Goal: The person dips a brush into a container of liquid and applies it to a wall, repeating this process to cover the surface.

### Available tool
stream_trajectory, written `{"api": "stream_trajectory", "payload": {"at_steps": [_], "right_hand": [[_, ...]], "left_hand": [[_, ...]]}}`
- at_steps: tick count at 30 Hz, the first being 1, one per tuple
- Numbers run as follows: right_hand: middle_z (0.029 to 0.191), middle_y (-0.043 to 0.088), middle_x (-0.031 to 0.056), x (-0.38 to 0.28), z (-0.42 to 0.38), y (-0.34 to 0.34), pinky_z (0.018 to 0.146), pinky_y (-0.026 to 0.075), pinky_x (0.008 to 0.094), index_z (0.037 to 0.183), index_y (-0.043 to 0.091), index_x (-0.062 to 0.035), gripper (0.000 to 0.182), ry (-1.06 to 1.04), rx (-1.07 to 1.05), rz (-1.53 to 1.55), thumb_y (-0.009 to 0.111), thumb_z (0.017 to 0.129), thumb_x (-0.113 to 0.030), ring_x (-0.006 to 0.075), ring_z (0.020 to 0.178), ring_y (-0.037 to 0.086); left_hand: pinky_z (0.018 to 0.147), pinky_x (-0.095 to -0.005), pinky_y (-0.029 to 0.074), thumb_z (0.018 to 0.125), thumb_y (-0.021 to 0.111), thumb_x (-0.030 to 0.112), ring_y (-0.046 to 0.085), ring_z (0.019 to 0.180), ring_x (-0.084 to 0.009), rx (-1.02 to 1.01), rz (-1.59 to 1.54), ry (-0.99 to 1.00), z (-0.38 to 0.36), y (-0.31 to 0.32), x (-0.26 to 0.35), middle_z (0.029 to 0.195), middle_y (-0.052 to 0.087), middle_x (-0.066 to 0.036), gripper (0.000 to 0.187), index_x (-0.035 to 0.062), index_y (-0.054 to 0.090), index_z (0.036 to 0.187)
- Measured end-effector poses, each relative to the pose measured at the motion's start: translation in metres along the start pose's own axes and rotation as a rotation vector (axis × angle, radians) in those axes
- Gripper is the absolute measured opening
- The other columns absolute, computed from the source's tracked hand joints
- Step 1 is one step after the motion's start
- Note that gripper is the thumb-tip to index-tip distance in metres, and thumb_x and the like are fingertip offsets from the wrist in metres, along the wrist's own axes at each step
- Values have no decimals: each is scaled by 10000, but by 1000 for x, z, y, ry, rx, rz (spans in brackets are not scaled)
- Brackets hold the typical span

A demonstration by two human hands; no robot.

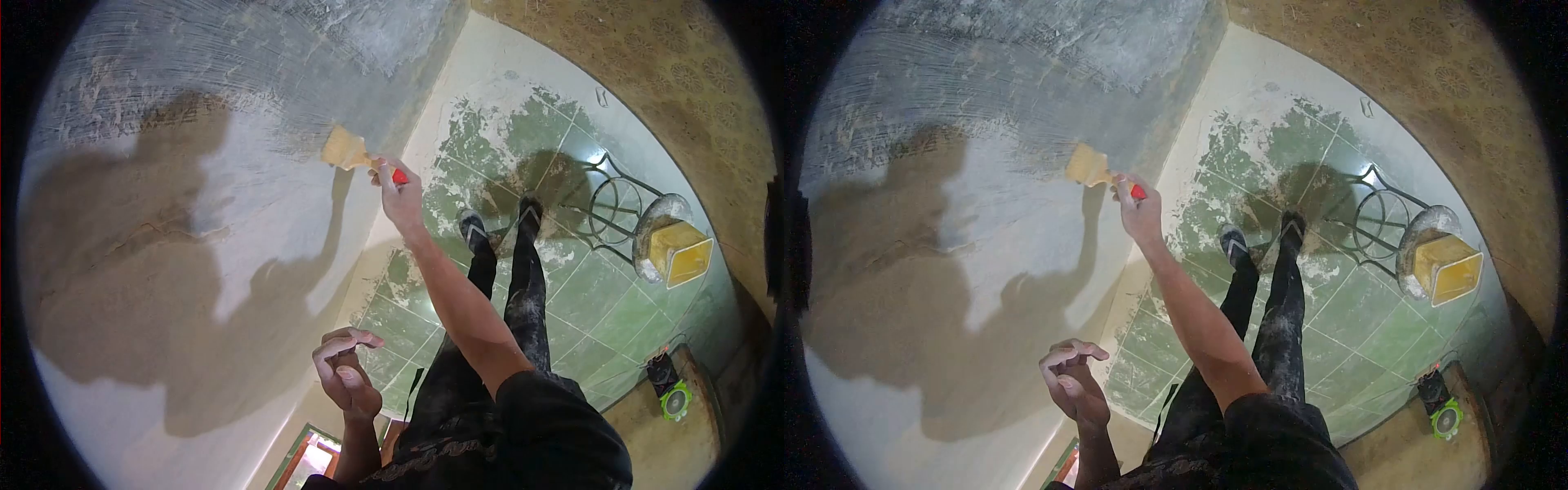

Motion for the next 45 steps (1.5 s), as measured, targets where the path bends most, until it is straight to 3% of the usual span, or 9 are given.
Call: {"api": "stream_trajectory", "payload": {"at_steps": [6,13,16,23,28,33,40,42,45], "right_hand": [[882,718,131,-7,8,-12,679,517,309,1103,729,-63,193,19,78,-503,632,984,-180,114,728,633],[969,701,97,-149,-71,67,670,510,281,1213,689,-40,260,-208,-244,121,521,1061,-168,125,782,625],[939,698,90,-123,-69,70,708,511,264,1236,670,-4,289,-53,-246,346,514,1069,-181,113,778,615],[875,725,86,61,6,-27,698,521,269,1191,691,-16,277,137,111,76,555,1051,-213,116,752,649],[841,726,136,37,25,-21,690,535,320,1148,717,-57,220,67,56,-384,625,999,-188,136,771,710],[909,725,88,-56,-36,25,743,542,275,1223,670,0,301,-42,-109,65,549,1056,-219,126,804,670],[937,724,85,86,17,-45,724,531,268,1247,668,-8,289,135,42,29,547,1057,-188,120,808,658],[917,727,71,123,28,-75,713,532,271,1203,691,-22,268,281,181,-411,557,1047,-193,115,810,673],[932,728,74,120,24,-60,715,541,280,1211,692,-39,265,126,96,-127,534,1054,-183,129,804,682]], "left_hand": [[715,-393,530,1047,447,463,575,823,-254,-11,-15,38,0,10,14,986,563,-169,451,21,462,1136],[713,-398,538,1043,455,444,568,831,-254,-21,-32,40,-3,15,11,987,560,-169,437,21,460,1153],[712,-400,540,1041,460,445,564,847,-252,-25,-35,45,-2,17,14,992,557,-167,441,18,458,1153],[697,-403,546,1045,450,465,568,862,-244,-16,-8,18,-10,20,7,1007,557,-171,460,15,461,1138],[695,-397,554,1050,431,475,577,859,-243,-48,-19,10,-15,33,13,1002,558,-172,464,19,470,1126],[694,-395,548,1051,425,484,582,836,-247,-20,-12,0,-14,32,9,992,550,-172,472,19,470,1122],[683,-393,566,1081,355,407,601,820,-270,-38,26,32,-12,30,-5,990,559,-221,441,-21,440,1139],[684,-390,564,1080,352,413,604,809,-269,-26,50,-2,-15,28,-14,985,558,-219,446,-20,440,1137],[684,-388,560,1079,349,422,608,796,-269,-2,63,-26,-16,19,-21,988,556,-217,450,-14,441,1139]]}}
Point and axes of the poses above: each hand's wrist, its own z-axis towards the middle knuckle, its own y-axis out of the palm, x = y × z, the point moved 8 cm from there along z, towards the middle knuckle
